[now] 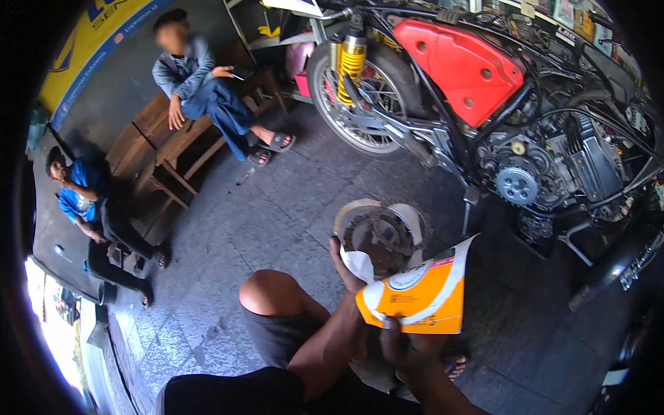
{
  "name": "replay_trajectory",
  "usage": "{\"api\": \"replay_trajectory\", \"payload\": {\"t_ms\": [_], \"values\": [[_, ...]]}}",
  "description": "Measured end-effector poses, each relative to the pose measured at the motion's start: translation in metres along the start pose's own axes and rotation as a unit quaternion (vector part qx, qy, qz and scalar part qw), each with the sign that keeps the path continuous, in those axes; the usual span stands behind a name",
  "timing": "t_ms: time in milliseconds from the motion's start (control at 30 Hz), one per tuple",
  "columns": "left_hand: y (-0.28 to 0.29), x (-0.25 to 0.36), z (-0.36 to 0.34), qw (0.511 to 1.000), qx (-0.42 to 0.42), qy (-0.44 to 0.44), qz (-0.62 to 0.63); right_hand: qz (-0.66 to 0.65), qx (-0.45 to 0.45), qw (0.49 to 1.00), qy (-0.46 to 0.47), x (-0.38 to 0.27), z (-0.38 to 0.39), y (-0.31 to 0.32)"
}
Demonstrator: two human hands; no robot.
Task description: The person unboxes new clutch plates, removes the worn ones from the motorcycle's engine assembly, and installs the new plates into the clutch basket by hand.
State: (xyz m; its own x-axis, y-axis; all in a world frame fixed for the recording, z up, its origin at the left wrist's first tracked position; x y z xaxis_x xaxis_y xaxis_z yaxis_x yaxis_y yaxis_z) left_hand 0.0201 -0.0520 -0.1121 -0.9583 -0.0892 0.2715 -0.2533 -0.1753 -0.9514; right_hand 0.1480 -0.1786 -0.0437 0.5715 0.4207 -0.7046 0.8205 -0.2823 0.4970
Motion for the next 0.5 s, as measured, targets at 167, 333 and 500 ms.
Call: {"api": "replay_trajectory", "payload": {"t_ms": [167, 333, 500], "values": [[0.019, -0.002, -0.008, 0.999, 0.000, 0.011, 0.043, -0.153, -0.155, 0.973, -0.073, -0.009, 0.012, -0.016], [0.016, 0.002, -0.010, 0.998, 0.003, 0.018, 0.053, -0.016, -0.393, 0.918, 0.044, 0.005, -0.011, -0.012], [0.023, -0.007, -0.008, 0.996, -0.007, 0.070, 0.057, 0.125, -0.317, 0.911, -0.234, 0.050, -0.049, 0.057]]}}
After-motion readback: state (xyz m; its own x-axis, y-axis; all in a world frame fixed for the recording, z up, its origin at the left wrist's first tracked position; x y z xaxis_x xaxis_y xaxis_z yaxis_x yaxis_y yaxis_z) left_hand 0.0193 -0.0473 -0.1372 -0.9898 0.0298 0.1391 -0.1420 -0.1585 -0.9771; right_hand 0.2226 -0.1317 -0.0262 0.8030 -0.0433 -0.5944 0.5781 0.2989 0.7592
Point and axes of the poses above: each hand's wrist, its own z-axis away from the middle knuckle, its own y-axis out of the back of the hand, x = y × z, the point moved 1 cm from there along -z, towards the middle knuckle, and after that the axes turned 8 degrees about z, right-handed, at the moved point
